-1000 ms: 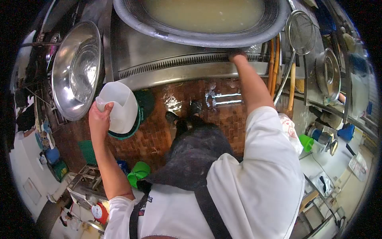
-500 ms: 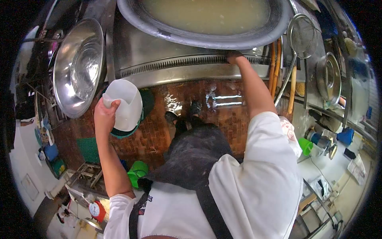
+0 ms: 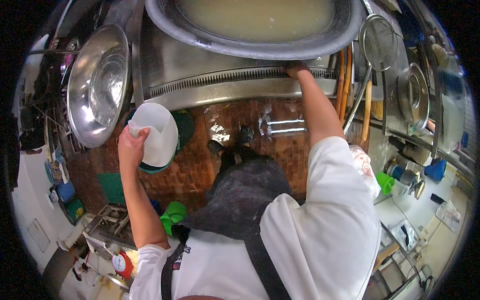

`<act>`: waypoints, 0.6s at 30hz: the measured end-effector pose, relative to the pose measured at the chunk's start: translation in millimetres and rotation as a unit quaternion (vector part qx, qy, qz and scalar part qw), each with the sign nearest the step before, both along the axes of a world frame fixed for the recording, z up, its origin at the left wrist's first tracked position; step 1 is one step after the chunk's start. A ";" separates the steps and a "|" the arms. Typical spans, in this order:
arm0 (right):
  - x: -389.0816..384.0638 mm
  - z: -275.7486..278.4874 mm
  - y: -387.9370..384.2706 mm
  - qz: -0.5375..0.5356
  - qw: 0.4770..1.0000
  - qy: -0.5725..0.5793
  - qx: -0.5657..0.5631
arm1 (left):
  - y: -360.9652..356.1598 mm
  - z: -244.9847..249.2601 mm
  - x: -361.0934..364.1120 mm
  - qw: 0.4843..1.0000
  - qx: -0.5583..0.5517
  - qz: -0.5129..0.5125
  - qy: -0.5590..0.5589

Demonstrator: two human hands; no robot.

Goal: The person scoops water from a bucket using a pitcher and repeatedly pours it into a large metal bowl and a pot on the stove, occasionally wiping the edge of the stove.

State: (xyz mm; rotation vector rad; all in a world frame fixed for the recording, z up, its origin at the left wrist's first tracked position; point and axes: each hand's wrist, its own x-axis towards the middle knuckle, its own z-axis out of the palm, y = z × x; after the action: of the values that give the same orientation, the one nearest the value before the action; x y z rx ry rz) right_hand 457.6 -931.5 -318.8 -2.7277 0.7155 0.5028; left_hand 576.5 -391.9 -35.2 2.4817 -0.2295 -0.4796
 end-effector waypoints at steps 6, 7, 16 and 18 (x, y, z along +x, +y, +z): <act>6.7 10.2 11.6 -0.010 0.995 0.103 0.008 | -0.8 0.8 -2.1 1.000 -0.019 -0.002 0.009; 7.9 9.1 7.5 0.000 0.996 0.093 -0.006 | -1.2 -1.4 -2.1 0.999 -0.036 0.000 0.009; 4.2 -28.6 1.7 -0.032 0.998 0.060 -0.015 | -2.1 -4.5 -0.7 1.000 -0.022 0.008 -0.004; 8.1 5.2 8.3 -0.030 0.996 0.078 0.016 | 0.3 -4.8 -0.6 1.000 -0.006 0.005 -0.021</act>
State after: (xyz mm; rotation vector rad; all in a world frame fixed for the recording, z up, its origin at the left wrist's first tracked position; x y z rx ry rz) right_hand 465.7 -923.2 -313.6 -2.6495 0.8160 0.7139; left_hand 575.8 -391.7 -39.9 2.4812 -0.2365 -0.4219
